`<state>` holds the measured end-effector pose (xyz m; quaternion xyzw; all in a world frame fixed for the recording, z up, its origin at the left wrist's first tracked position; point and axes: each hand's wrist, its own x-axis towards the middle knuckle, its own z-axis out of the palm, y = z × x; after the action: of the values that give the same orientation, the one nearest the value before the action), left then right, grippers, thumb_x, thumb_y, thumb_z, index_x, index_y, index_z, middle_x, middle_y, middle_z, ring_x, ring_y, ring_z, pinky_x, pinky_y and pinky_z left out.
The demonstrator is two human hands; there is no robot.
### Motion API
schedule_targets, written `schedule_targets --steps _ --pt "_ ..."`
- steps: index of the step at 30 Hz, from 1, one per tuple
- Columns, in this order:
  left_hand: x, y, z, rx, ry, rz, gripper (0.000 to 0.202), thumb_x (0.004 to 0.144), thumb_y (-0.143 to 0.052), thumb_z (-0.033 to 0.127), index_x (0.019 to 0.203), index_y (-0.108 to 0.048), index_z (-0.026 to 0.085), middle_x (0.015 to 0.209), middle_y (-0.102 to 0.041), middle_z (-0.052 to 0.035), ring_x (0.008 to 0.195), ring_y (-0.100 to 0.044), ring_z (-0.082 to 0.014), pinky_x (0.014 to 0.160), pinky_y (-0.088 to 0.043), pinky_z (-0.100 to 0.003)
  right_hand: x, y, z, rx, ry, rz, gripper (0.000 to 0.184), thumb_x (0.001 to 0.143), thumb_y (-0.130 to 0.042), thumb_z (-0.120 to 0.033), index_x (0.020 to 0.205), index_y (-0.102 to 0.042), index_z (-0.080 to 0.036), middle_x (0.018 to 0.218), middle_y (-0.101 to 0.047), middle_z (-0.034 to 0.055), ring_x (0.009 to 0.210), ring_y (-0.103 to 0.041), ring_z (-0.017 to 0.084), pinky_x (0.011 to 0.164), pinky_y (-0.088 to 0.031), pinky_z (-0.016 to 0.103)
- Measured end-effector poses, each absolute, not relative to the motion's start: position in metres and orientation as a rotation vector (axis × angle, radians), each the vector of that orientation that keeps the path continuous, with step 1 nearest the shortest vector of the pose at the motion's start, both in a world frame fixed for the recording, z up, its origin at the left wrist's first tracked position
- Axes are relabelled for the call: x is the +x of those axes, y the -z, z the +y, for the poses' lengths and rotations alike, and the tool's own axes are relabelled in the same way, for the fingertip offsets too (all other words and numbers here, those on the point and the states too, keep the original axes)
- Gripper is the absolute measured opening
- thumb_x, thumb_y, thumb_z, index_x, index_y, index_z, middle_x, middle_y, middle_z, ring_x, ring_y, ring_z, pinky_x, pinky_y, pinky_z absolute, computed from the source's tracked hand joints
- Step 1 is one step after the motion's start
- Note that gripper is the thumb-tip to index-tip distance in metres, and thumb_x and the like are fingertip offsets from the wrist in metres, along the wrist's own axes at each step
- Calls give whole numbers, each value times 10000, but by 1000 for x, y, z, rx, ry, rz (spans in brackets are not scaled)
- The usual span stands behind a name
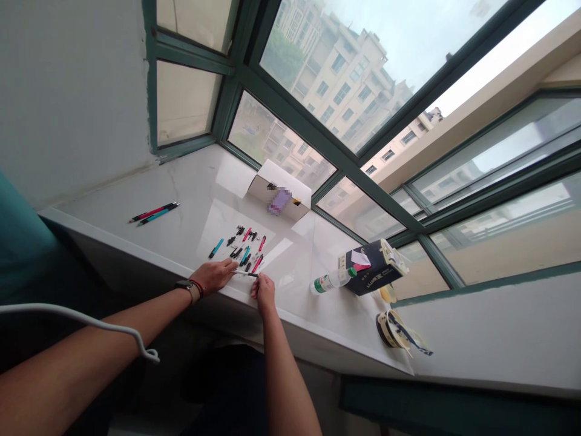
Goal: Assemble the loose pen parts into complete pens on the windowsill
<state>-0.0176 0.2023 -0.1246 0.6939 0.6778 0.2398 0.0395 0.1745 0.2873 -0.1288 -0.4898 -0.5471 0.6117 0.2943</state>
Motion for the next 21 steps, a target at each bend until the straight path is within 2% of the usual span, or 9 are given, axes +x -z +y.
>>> schedule_targets --steps 9,15,21 --pt "-18 129 205 2278 -733 2062 414 980 -329 505 865 -615 229 829 -605 -29 669 -582 -134 547 -354 -238 176 132 290 -1273 -1673 -1288 354 806 -501 -489 610 -457 -197 452 -421 -75 319 -398 75 331 -259 194" --pt "-18 130 205 2219 -804 2048 395 974 -352 504 863 -611 228 772 -616 -27 679 -592 -150 565 -354 -249 177 131 288 -1246 -1673 -1302 299 815 -476 -428 627 -478 -196 456 -453 -61 342 -416 84 343 -275 199" --pt "-17 130 204 2221 -771 2064 358 979 -359 450 873 -616 223 790 -624 -33 687 -601 -155 562 -358 -268 174 132 286 -1253 -1603 -1378 365 824 -515 -505 624 -443 -208 451 -426 -80 326 -405 78 319 -255 197"
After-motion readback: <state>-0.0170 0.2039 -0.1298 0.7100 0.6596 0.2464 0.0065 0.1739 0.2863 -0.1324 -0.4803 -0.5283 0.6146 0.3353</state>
